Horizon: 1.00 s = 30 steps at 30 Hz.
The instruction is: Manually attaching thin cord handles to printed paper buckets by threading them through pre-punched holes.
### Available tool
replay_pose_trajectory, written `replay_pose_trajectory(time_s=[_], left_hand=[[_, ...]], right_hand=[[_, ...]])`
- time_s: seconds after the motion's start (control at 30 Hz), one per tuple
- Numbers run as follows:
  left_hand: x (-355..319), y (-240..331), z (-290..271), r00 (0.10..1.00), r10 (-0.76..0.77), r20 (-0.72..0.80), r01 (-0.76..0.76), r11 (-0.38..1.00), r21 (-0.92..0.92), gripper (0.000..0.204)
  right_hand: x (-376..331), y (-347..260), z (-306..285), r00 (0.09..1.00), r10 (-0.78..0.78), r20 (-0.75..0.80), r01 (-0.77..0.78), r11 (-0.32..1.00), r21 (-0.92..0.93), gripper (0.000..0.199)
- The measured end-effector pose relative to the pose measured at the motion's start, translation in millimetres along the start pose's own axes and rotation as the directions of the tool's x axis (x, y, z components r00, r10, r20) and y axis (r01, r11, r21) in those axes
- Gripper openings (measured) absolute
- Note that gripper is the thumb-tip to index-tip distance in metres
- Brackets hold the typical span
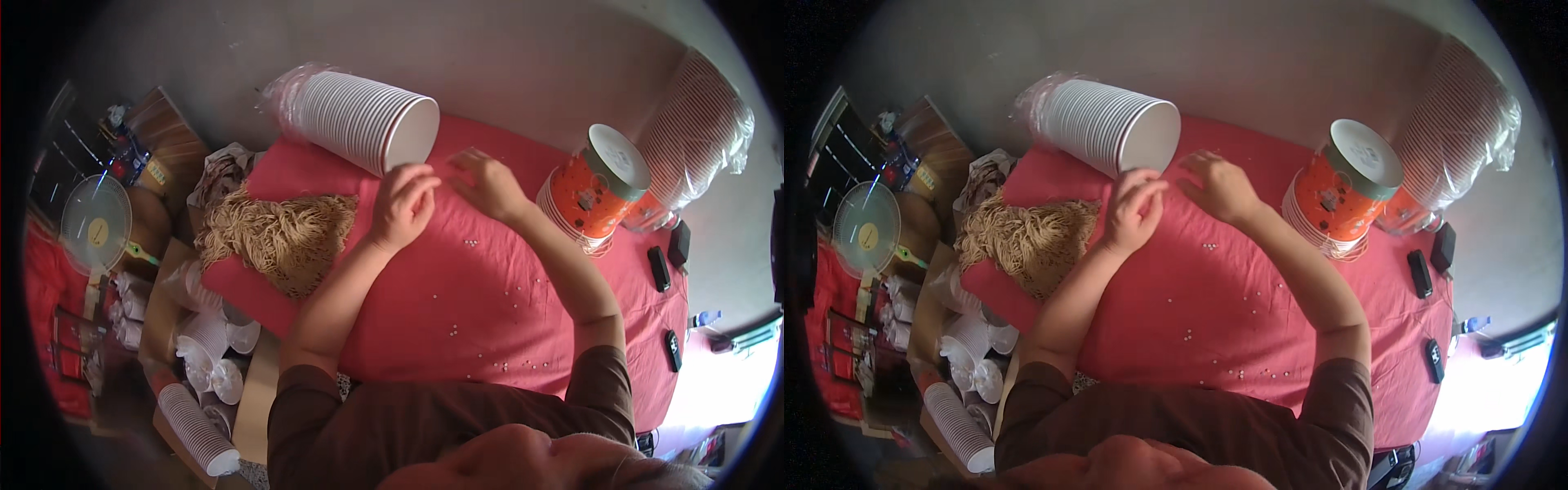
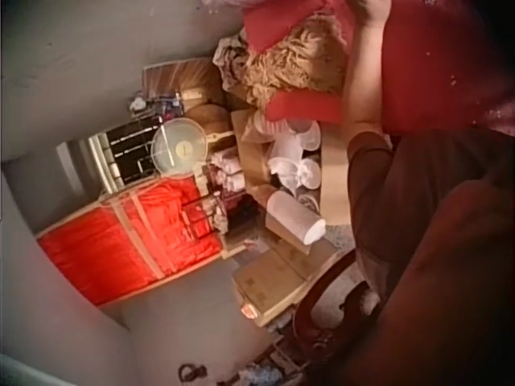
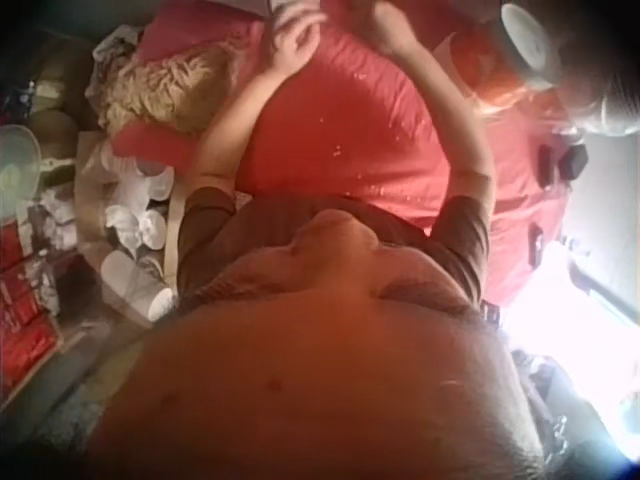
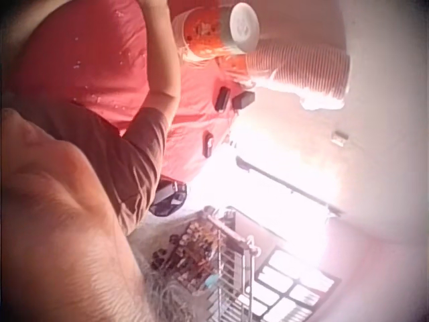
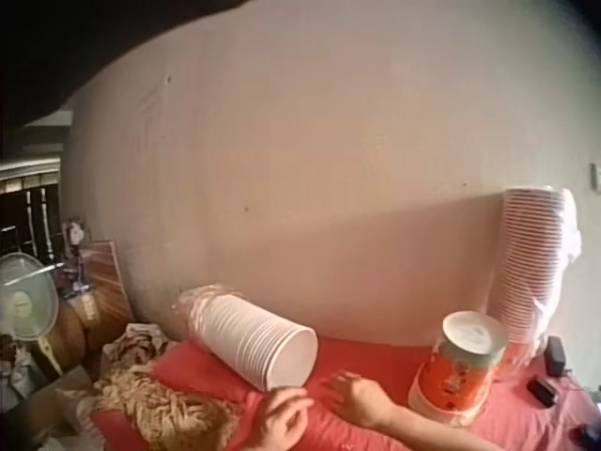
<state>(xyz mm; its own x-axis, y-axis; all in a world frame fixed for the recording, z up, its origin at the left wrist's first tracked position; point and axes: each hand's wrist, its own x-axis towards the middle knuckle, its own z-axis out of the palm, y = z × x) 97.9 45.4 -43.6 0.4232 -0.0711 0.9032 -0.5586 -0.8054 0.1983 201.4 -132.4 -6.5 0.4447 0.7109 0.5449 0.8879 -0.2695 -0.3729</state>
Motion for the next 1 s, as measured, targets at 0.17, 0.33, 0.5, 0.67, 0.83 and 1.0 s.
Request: replay_pose_trajectory(time_s=[0.17, 0.33, 0.5, 0.67, 0.83, 1.0], left_hand=[[-5, -47, -28, 0.935, -0.301, -0.188, 0.337, 0.918, 0.207, 0.047], [-14, -75, -24, 0.842, -0.538, -0.016, 0.539, 0.842, 0.026, 0.065], [-17, -81, -24, 0.86, -0.509, 0.015, 0.507, 0.858, 0.084, 0.07], [-21, -80, -19, 0.859, -0.511, 0.015, 0.507, 0.856, 0.103, 0.073], [-23, -81, -14, 0.88, -0.474, 0.01, 0.47, 0.874, 0.125, 0.076], [-12, -83, -10, 0.854, -0.52, 0.033, 0.516, 0.852, 0.089, 0.078]], right_hand=[[34, -20, 79, 0.982, 0.159, 0.1, -0.187, 0.896, 0.404, 0.046], [54, -8, 125, 0.991, 0.103, 0.081, -0.129, 0.862, 0.489, 0.028], [57, -2, 137, 0.993, 0.121, 0.02, -0.116, 0.878, 0.464, 0.023], [49, 0, 126, 0.988, 0.151, -0.016, -0.139, 0.945, 0.297, 0.016], [29, 0, 89, 0.989, 0.149, 0.02, -0.15, 0.973, 0.177, 0.015], [5, 6, 39, 0.985, 0.169, 0.022, -0.17, 0.983, 0.063, 0.012]])
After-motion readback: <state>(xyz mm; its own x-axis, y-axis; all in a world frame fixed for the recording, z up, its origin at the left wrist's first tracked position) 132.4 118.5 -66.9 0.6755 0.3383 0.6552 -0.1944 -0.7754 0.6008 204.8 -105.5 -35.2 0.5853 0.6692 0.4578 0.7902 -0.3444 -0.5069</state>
